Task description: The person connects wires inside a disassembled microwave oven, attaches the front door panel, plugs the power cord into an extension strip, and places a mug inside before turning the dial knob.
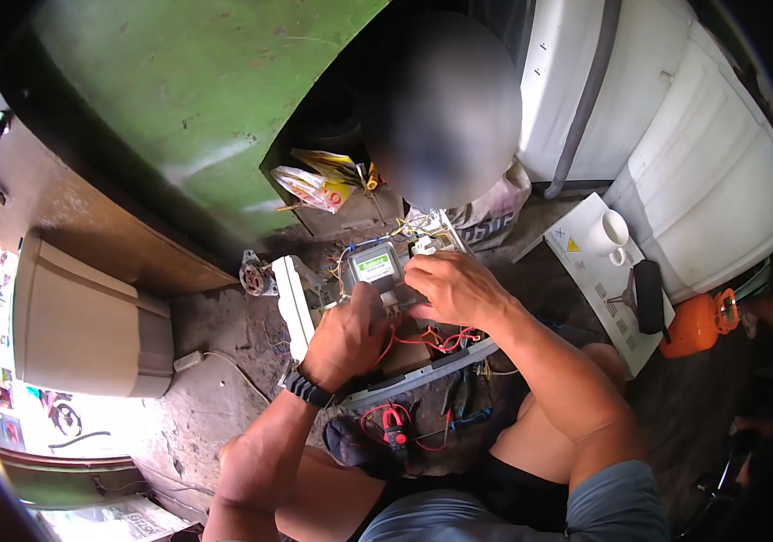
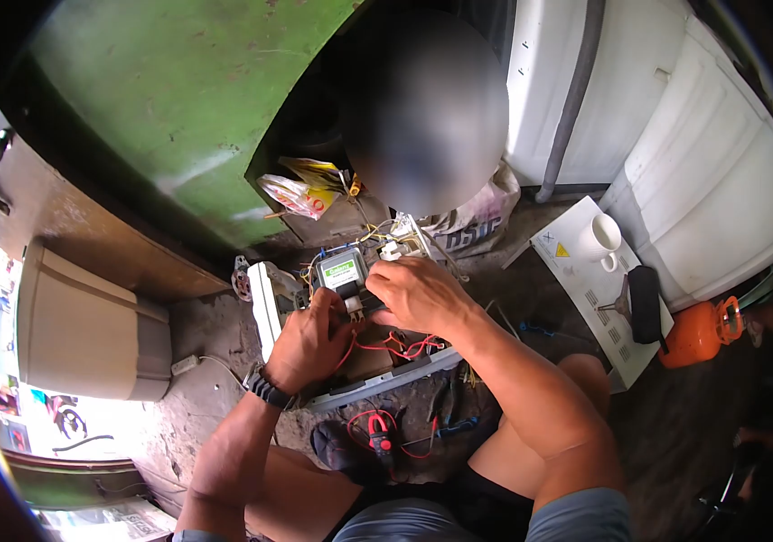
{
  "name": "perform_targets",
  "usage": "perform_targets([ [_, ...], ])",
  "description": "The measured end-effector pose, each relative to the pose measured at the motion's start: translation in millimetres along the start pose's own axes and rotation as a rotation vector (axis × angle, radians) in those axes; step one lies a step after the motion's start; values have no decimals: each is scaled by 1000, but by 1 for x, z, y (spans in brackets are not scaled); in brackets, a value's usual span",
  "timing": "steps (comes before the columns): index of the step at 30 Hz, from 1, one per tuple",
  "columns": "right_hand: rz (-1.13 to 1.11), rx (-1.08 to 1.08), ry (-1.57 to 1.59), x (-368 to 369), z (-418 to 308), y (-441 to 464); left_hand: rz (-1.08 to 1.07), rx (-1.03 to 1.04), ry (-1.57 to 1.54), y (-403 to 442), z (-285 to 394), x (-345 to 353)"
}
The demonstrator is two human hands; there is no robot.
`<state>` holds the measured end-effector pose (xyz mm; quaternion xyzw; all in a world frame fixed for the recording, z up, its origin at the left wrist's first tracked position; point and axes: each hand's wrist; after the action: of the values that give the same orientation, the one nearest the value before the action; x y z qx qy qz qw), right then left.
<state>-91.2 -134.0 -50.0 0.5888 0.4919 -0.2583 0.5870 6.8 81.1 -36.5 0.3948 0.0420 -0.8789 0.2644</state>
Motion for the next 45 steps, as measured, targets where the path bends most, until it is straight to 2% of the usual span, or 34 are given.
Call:
perform_targets([
  [6, -31, 37, -10, -6, -5, 2, -27, 82, 113, 2, -2, -1],
  [13, -45, 100, 0, -7, -6, 6, -63, 123, 105, 5, -1, -8],
  [19, -61, 100, -15, -8, -6, 7, -69, 4, -20, 5, -5, -3],
  [21, -83, 84, -22, -8, -6, 6, -28, -96, -33, 2, -6, -1],
  [23, -5, 80, -17, -5, -5, 6, 26, -147, -57, 2, -7, 2],
  [25, -61, 65, -4, -9, -5, 13, 77, -202, -85, 2, -5, -3],
  [27, -54, 53, -46, -17, -7, 19, 201, -41, 107, 1, 2, -12],
  [29, -157, 51, -49, -25, -8, 29, 163, -123, 166, 9, 7, -28],
  [31, -209, 27, -130, -21, -8, 33, 224, 174, 321, 17, -7, -32],
  [32, -282, 40, -129, -23, -9, 36, 99, 145, 233, 22, -12, -32],
  [33, -292, 33, -129, -24, -9, 39, 105, 137, 226, 24, -16, -31],
  [35, -316, 11, -133, -25, -7, 42, -26, 120, 255, 27, -23, -29],
  [39, -354, 7, -137, -24, -7, 44, -79, 149, 235, 32, -24, -31],
  [41, -234, -69, -149, -17, 0, 43, -70, 176, 235, 34, -28, -30],
  [45, -228, -62, -128, -20, -3, 45, -73, 199, 258, 33, -29, -34],
])
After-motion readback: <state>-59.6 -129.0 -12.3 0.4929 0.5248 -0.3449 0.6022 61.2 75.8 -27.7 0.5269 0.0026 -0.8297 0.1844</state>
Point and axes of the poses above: each hand's wrist, its own y-axis towards the middle knuckle, its own x-axis out of the palm, z = x × y, and after that the axes turned 7 degrees about -y, right-handed
